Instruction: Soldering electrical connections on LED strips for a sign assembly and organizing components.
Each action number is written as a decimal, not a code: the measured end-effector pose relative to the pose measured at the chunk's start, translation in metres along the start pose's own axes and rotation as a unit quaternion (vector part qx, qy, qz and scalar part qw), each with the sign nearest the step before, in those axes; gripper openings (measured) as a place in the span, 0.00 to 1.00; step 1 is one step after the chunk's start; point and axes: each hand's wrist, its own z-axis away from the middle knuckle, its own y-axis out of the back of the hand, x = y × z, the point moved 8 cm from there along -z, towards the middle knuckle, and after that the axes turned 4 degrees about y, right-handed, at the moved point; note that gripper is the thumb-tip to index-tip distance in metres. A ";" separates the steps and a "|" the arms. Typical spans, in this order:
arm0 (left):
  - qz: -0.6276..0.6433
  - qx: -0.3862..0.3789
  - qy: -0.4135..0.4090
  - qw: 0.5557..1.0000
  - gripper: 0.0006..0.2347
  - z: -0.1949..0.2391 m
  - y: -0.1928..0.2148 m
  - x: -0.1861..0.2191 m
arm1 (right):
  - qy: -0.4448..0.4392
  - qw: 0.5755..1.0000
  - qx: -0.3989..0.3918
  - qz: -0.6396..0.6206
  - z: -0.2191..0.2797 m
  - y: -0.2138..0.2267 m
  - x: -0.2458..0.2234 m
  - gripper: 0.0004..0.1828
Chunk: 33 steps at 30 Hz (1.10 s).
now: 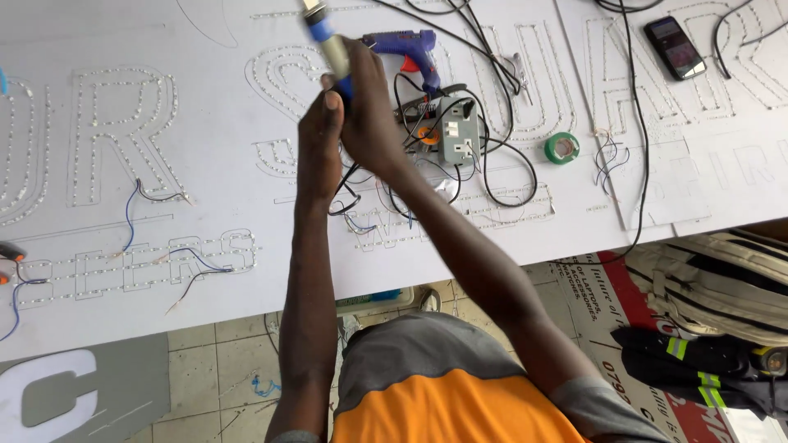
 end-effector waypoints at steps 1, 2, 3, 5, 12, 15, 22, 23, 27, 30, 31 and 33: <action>0.069 -0.004 0.028 0.997 0.21 -0.001 0.000 -0.002 | 0.009 0.990 0.012 0.139 0.005 -0.014 -0.007 0.26; 0.067 -0.005 0.025 0.997 0.21 -0.002 0.005 -0.016 | 0.011 0.990 0.014 0.138 0.018 -0.019 0.000 0.26; 0.077 0.051 0.061 0.994 0.12 -0.003 0.018 -0.036 | 0.010 0.987 -0.032 0.155 0.030 -0.031 0.008 0.29; 0.085 0.106 0.104 0.985 0.05 -0.003 0.040 -0.068 | 0.002 0.982 -0.079 0.169 0.052 -0.033 0.020 0.39; -0.037 0.071 0.027 0.996 0.20 -0.017 0.084 -0.036 | -0.153 0.946 0.104 0.265 0.145 0.112 0.146 0.47; -0.036 0.043 0.061 0.997 0.20 -0.019 0.074 -0.015 | -0.312 0.876 0.064 0.363 0.173 0.138 0.197 0.67; -0.004 0.016 0.088 0.996 0.17 -0.014 0.037 -0.005 | -0.424 0.882 0.203 -0.027 0.168 0.179 0.227 0.57; -0.005 0.019 0.088 0.996 0.17 -0.012 0.034 -0.003 | -0.424 0.883 0.200 -0.029 0.164 0.195 0.216 0.57; 0.110 0.006 0.091 0.990 0.18 -0.009 0.017 0.014 | -0.406 0.879 0.232 -0.096 0.138 0.260 0.181 0.51; 0.116 0.017 0.085 0.989 0.18 -0.006 -0.005 0.042 | -0.338 0.897 0.268 -0.100 0.124 0.330 0.162 0.46; 0.101 0.023 0.080 0.991 0.18 -0.005 -0.012 0.054 | -0.270 0.928 0.248 -0.067 0.112 0.353 0.151 0.45; 0.097 0.031 0.079 0.992 0.18 -0.006 -0.027 0.055 | -0.249 0.935 0.238 -0.083 0.102 0.386 0.120 0.50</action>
